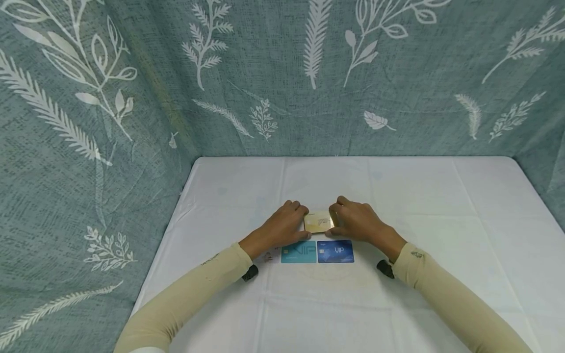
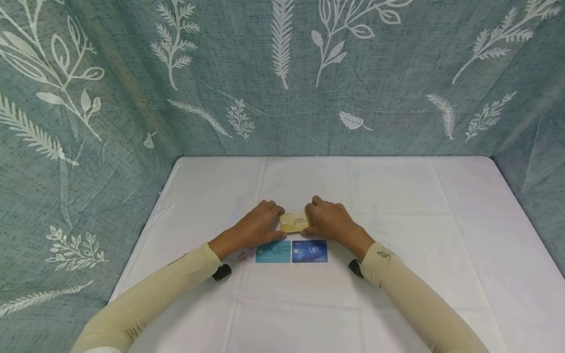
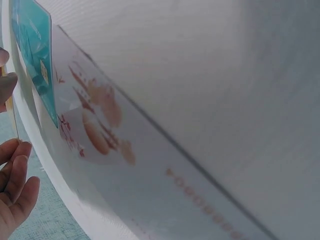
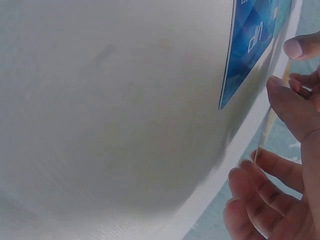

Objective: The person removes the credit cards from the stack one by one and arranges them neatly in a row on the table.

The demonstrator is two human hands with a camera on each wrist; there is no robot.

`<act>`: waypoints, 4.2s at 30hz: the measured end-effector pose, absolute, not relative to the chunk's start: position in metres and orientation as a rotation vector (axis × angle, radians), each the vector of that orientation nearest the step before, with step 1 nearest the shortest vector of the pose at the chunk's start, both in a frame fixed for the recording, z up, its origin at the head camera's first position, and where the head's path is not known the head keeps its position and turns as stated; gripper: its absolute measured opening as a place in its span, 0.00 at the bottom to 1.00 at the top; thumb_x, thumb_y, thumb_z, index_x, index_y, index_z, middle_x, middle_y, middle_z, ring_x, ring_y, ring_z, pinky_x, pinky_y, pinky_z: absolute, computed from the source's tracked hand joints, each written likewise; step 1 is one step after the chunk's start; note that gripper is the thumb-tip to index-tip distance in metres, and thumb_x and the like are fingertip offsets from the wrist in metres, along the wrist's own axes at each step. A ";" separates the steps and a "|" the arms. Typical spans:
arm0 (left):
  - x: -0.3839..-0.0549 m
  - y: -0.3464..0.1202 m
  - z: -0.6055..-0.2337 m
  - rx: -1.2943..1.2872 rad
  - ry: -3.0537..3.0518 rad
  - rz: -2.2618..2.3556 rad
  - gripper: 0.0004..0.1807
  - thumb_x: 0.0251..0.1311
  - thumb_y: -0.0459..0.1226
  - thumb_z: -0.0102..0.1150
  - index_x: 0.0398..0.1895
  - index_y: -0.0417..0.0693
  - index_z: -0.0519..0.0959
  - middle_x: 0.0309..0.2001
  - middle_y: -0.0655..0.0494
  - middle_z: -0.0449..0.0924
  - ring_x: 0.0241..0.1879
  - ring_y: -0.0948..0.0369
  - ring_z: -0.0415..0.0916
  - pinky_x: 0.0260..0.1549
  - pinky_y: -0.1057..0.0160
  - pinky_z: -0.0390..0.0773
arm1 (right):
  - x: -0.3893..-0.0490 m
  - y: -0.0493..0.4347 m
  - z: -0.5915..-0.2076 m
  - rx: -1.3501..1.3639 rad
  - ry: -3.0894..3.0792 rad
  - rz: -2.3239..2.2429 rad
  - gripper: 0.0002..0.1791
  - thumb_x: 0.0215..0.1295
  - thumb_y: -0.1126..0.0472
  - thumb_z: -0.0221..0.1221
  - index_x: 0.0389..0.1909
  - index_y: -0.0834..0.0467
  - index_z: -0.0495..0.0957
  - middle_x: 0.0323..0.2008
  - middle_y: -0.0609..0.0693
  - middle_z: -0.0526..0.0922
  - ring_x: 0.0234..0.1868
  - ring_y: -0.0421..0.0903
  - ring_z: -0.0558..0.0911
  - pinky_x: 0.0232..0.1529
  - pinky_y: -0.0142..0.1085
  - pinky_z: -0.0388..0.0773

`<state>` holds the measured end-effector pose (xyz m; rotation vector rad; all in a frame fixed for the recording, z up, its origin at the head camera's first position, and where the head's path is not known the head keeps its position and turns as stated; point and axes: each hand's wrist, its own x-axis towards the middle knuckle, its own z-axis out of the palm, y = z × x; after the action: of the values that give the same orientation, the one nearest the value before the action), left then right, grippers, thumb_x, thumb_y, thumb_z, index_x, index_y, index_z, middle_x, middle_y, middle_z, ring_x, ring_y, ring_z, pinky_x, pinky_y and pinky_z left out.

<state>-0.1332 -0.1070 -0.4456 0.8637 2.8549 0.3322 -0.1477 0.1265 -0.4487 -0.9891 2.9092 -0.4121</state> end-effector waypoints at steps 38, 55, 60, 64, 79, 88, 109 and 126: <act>-0.129 -0.106 -0.443 0.916 2.845 0.364 0.32 0.61 0.51 0.68 0.61 0.39 0.76 0.52 0.48 0.78 0.47 0.57 0.71 0.52 0.58 0.76 | -0.143 0.131 -0.444 -0.979 2.910 -0.393 0.37 0.49 0.38 0.75 0.52 0.60 0.82 0.41 0.52 0.80 0.28 0.40 0.75 0.24 0.33 0.73; -0.125 -0.105 -0.442 0.974 2.841 0.333 0.32 0.62 0.52 0.67 0.60 0.39 0.76 0.53 0.47 0.79 0.47 0.56 0.72 0.52 0.58 0.75 | -0.138 0.134 -0.445 -0.981 2.923 -0.379 0.35 0.50 0.40 0.75 0.52 0.60 0.82 0.42 0.52 0.79 0.29 0.40 0.76 0.24 0.32 0.73; -0.125 -0.105 -0.443 0.985 2.844 0.330 0.31 0.62 0.52 0.67 0.60 0.39 0.77 0.53 0.47 0.79 0.47 0.56 0.72 0.52 0.59 0.75 | -0.136 0.134 -0.444 -0.963 2.921 -0.378 0.35 0.50 0.41 0.75 0.53 0.60 0.82 0.42 0.52 0.79 0.29 0.40 0.76 0.25 0.33 0.73; -0.124 -0.105 -0.443 0.980 2.839 0.341 0.31 0.62 0.52 0.67 0.60 0.39 0.77 0.53 0.47 0.79 0.47 0.56 0.72 0.52 0.58 0.75 | -0.135 0.134 -0.444 -0.959 2.925 -0.374 0.35 0.50 0.41 0.75 0.52 0.60 0.82 0.43 0.53 0.79 0.29 0.40 0.76 0.24 0.32 0.72; -0.121 -0.104 -0.445 0.988 2.836 0.385 0.31 0.61 0.51 0.68 0.60 0.40 0.77 0.53 0.47 0.79 0.47 0.57 0.72 0.51 0.59 0.77 | -0.129 0.137 -0.445 -0.990 2.949 -0.380 0.33 0.49 0.43 0.76 0.51 0.60 0.83 0.41 0.53 0.80 0.29 0.40 0.78 0.22 0.31 0.72; -0.119 -0.103 -0.445 1.025 2.846 0.395 0.31 0.61 0.51 0.68 0.59 0.39 0.77 0.51 0.47 0.79 0.46 0.56 0.72 0.49 0.60 0.77 | -0.125 0.140 -0.444 -0.980 2.949 -0.391 0.33 0.49 0.43 0.76 0.51 0.61 0.83 0.42 0.53 0.80 0.28 0.40 0.78 0.21 0.32 0.71; -0.116 -0.096 -0.443 1.096 2.847 0.440 0.30 0.61 0.49 0.68 0.58 0.38 0.77 0.50 0.47 0.79 0.45 0.56 0.71 0.47 0.61 0.75 | -0.123 0.151 -0.440 -0.989 2.951 -0.383 0.34 0.49 0.41 0.75 0.51 0.60 0.83 0.42 0.52 0.81 0.28 0.39 0.76 0.21 0.33 0.71; -0.111 -0.089 -0.439 1.039 2.822 0.439 0.31 0.62 0.51 0.67 0.60 0.40 0.76 0.52 0.49 0.78 0.46 0.57 0.70 0.47 0.62 0.75 | -0.119 0.160 -0.438 -1.034 2.964 -0.406 0.34 0.48 0.42 0.76 0.49 0.61 0.83 0.42 0.53 0.81 0.28 0.39 0.78 0.22 0.32 0.72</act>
<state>-0.1112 -0.0888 -0.4394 1.0392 2.8215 0.4390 -0.1193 0.1601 -0.4377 -1.0337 2.9637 -0.4056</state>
